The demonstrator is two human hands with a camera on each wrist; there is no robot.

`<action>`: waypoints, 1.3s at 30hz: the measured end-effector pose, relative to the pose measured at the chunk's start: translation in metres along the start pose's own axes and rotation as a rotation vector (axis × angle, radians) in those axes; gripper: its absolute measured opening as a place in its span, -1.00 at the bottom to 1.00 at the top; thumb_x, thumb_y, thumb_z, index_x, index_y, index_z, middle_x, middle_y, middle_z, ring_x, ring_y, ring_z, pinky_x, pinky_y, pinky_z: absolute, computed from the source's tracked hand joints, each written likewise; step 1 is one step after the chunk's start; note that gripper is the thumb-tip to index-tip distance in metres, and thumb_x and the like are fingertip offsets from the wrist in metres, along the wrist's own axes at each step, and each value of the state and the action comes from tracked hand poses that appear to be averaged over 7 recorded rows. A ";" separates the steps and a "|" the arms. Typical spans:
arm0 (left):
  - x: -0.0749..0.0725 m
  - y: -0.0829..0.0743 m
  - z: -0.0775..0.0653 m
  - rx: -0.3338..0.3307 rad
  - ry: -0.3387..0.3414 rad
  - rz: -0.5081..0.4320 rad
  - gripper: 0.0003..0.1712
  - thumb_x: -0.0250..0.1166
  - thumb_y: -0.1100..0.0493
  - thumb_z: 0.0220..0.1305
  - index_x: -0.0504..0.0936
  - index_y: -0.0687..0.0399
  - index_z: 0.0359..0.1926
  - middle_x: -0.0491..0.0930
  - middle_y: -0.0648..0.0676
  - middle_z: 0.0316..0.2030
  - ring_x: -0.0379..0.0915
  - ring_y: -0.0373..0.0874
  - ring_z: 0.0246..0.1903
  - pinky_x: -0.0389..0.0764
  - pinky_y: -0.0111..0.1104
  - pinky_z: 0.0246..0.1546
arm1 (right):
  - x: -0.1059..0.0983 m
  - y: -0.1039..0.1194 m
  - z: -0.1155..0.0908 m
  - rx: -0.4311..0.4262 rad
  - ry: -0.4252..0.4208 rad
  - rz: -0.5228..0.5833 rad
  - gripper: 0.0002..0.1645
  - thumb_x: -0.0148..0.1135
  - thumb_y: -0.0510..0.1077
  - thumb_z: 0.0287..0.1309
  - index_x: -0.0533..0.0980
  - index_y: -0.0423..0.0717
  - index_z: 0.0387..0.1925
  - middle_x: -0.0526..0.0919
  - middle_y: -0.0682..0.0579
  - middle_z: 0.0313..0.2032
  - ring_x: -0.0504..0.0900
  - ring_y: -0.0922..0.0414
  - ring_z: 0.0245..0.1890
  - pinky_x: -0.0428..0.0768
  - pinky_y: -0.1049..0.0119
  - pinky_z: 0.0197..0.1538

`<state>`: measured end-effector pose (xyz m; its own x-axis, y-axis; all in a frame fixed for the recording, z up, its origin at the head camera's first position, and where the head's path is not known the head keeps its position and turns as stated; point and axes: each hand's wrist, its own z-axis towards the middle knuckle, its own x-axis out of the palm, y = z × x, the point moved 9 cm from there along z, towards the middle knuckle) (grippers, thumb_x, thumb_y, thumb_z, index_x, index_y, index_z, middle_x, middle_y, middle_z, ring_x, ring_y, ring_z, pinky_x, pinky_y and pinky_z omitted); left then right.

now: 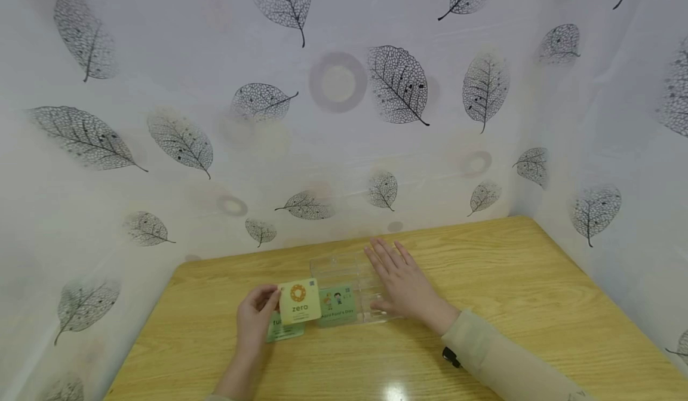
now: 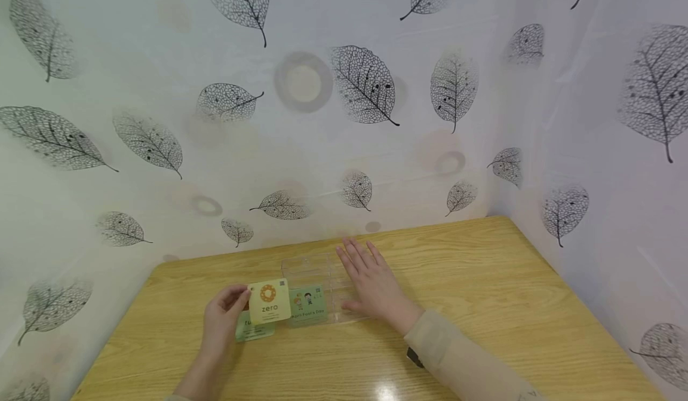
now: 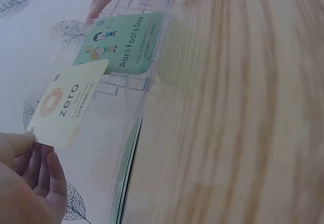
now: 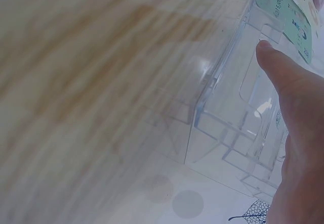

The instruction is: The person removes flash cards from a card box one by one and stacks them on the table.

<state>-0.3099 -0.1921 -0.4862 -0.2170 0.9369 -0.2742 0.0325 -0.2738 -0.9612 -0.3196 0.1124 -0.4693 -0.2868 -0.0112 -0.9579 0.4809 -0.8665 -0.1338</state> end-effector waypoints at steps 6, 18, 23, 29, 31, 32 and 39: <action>-0.004 0.001 0.000 -0.010 0.002 0.004 -0.74 0.27 0.31 0.54 0.63 0.37 0.13 0.75 0.15 -0.07 0.60 -0.43 -0.28 0.68 -0.60 -0.17 | -0.001 0.000 0.000 -0.001 -0.013 0.000 0.49 0.33 0.61 0.07 -0.02 -0.20 0.68 -0.06 -0.20 0.70 0.05 -0.16 0.69 -0.01 -0.16 0.71; -0.013 0.002 0.001 0.011 -0.019 0.037 -0.76 0.27 0.30 0.54 0.65 0.38 0.10 0.76 0.20 -0.07 0.59 -0.43 -0.30 0.68 -0.58 -0.18 | 0.000 0.001 0.000 -0.004 -0.006 -0.029 0.48 0.27 0.65 0.09 -0.03 -0.19 0.69 -0.07 -0.19 0.70 0.06 -0.16 0.69 0.00 -0.15 0.71; -0.017 0.004 0.003 0.011 -0.026 0.045 -0.75 0.26 0.31 0.54 0.65 0.39 0.11 0.75 0.23 -0.05 0.59 -0.45 -0.29 0.66 -0.62 -0.18 | 0.000 0.001 0.000 -0.008 -0.013 -0.025 0.48 0.27 0.64 0.09 -0.01 -0.20 0.68 -0.06 -0.20 0.69 0.06 -0.16 0.69 0.01 -0.16 0.70; -0.023 0.005 0.003 0.013 -0.035 0.056 -0.73 0.25 0.31 0.55 0.63 0.41 0.13 0.75 0.25 -0.04 0.59 -0.47 -0.29 0.66 -0.63 -0.17 | 0.000 0.001 -0.001 -0.007 -0.009 -0.029 0.47 0.25 0.65 0.10 -0.02 -0.19 0.68 -0.06 -0.19 0.70 0.06 -0.16 0.69 0.00 -0.16 0.71; -0.026 0.005 0.002 0.017 -0.038 0.062 -0.73 0.25 0.31 0.55 0.63 0.41 0.13 0.75 0.24 -0.05 0.59 -0.48 -0.30 0.66 -0.63 -0.17 | 0.000 0.001 -0.001 -0.005 -0.007 -0.028 0.47 0.25 0.65 0.10 -0.02 -0.19 0.69 -0.06 -0.19 0.70 0.05 -0.16 0.69 -0.01 -0.16 0.71; -0.027 0.006 0.002 0.017 -0.040 0.066 -0.73 0.25 0.31 0.55 0.63 0.42 0.13 0.76 0.23 -0.06 0.59 -0.49 -0.30 0.66 -0.63 -0.17 | 0.000 0.001 0.000 -0.004 -0.006 -0.026 0.47 0.26 0.65 0.10 -0.03 -0.19 0.69 -0.06 -0.19 0.70 0.04 -0.16 0.69 -0.02 -0.16 0.71; -0.037 0.011 0.002 0.004 -0.044 0.097 -0.72 0.25 0.31 0.54 0.62 0.45 0.12 0.77 0.20 -0.10 0.58 -0.49 -0.33 0.66 -0.63 -0.19 | 0.000 0.001 -0.001 0.001 -0.001 -0.005 0.48 0.29 0.62 0.09 -0.04 -0.18 0.69 -0.05 -0.20 0.70 0.02 -0.15 0.70 -0.04 -0.16 0.71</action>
<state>-0.3031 -0.2301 -0.4866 -0.2554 0.8956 -0.3641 0.0512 -0.3635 -0.9302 -0.3189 0.1124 -0.4700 -0.2903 -0.0075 -0.9569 0.4783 -0.8672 -0.1383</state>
